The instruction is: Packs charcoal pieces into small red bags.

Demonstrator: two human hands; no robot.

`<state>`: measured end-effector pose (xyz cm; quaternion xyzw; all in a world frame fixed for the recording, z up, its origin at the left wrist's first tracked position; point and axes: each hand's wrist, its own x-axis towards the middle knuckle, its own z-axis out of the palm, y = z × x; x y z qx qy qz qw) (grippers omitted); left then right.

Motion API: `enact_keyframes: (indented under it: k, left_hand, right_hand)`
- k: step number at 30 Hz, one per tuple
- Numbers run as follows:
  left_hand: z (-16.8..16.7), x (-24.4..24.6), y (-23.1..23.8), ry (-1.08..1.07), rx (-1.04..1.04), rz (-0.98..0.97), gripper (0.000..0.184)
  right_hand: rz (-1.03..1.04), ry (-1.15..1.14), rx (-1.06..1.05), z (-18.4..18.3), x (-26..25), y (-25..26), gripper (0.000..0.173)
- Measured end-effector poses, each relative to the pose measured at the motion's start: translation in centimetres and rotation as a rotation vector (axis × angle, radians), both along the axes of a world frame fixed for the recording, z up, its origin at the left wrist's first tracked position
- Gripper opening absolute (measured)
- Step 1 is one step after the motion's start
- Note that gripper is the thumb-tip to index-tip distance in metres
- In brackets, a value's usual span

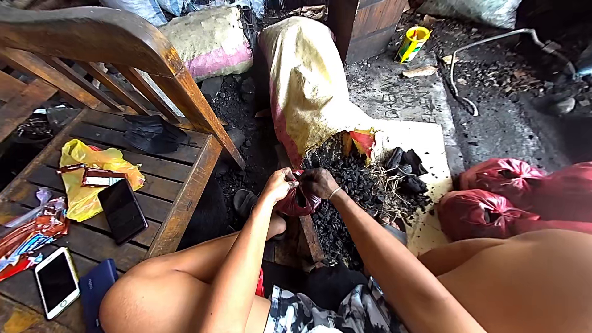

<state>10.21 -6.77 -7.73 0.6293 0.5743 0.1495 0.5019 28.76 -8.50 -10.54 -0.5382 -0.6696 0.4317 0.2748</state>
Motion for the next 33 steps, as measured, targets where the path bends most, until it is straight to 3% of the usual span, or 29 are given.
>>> enact_keyframes:
  k: [3,8,14,20,24,28,33]
  left_hand:
    - [-0.3,-0.5,0.0,-0.027,0.056,-0.038,0.012]
    - [0.3,-0.1,-0.5,0.182,0.214,-0.117,0.011]
    - [0.6,0.7,-1.4,0.27,0.387,-0.131,0.013]
    - [-0.5,1.7,-2.2,0.36,0.529,-0.069,0.02]
    - [-0.7,2.4,-2.4,0.375,0.519,-0.012,0.023]
    - [0.7,2.1,-1.6,0.324,0.356,0.059,0.013]
    - [1.6,1.5,-0.6,0.349,0.277,-0.031,0.013]
  right_hand:
    - [-0.028,0.008,-0.056,0.3,-0.3,0.2,0.013]
    - [-0.037,-0.043,-0.067,0.9,-0.6,0.2,0.014]
    - [-0.098,-0.093,0.026,0.1,-1.4,-0.2,0.019]
    - [-0.239,-0.174,-0.017,0.2,-3.0,-0.8,0.022]
    - [-0.377,-0.167,0.001,-0.3,-3.7,-1.6,0.024]
    - [-0.321,-0.075,0.063,-1.3,-3.3,-1.7,0.019]
    - [-0.319,-0.109,0.011,-0.5,-3.6,-1.7,0.018]
